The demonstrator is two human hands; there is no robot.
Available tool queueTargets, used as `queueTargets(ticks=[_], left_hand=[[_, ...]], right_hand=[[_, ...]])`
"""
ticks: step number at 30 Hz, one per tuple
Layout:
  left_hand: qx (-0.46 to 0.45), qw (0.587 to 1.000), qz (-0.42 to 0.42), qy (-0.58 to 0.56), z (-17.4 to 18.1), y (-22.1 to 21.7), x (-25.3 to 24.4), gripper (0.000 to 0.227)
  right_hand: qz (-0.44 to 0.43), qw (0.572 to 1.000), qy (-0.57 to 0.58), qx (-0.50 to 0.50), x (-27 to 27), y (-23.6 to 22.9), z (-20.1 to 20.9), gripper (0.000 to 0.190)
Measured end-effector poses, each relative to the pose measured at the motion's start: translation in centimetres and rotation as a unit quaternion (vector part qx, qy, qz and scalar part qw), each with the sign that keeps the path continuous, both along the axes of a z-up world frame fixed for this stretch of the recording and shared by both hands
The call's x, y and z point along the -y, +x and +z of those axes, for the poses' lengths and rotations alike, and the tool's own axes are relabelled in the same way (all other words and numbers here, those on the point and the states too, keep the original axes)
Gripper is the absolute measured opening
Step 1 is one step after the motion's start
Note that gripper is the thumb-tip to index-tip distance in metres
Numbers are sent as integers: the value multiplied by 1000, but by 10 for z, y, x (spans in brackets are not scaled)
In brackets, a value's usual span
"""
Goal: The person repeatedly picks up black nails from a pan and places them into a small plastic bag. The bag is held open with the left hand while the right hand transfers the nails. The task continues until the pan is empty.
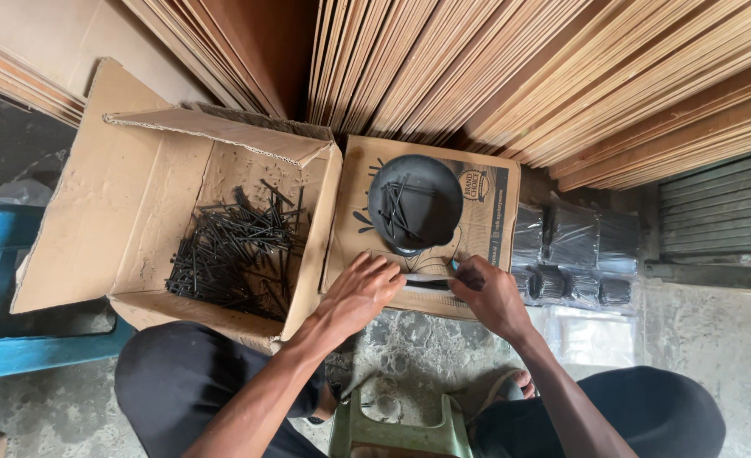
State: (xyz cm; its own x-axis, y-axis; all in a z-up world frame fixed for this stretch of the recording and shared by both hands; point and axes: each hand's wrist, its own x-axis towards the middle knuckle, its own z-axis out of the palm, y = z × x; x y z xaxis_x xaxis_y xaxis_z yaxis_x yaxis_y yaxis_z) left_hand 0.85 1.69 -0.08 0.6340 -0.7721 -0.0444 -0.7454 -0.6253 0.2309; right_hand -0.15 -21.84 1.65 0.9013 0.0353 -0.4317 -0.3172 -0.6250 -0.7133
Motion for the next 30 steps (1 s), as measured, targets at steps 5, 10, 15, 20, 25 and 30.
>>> queueTargets(ticks=[5,10,15,20,25,30], left_hand=[[-146,986,17,78,0,-8,6,31],[-142,989,0,42,15,-19,10,21],[-117,992,-18,47,23,-15,13,19],[-138,989,-4,48,29,-13,16,21],[-185,981,-6,52,11,-12,17,24],[-163,985,-17,58,13,-11,18,23]], right_hand=[[110,992,-36,-57,4,9,16,22],[151,984,-92,12,-6,41,-5,26],[196,950,-191,150,-48,99,-104,15],[183,882,-312,302,-48,103,-220,31],[138,644,-505,557,-38,103,-208,13],[232,877,-407,109,-20,112,-143,16]])
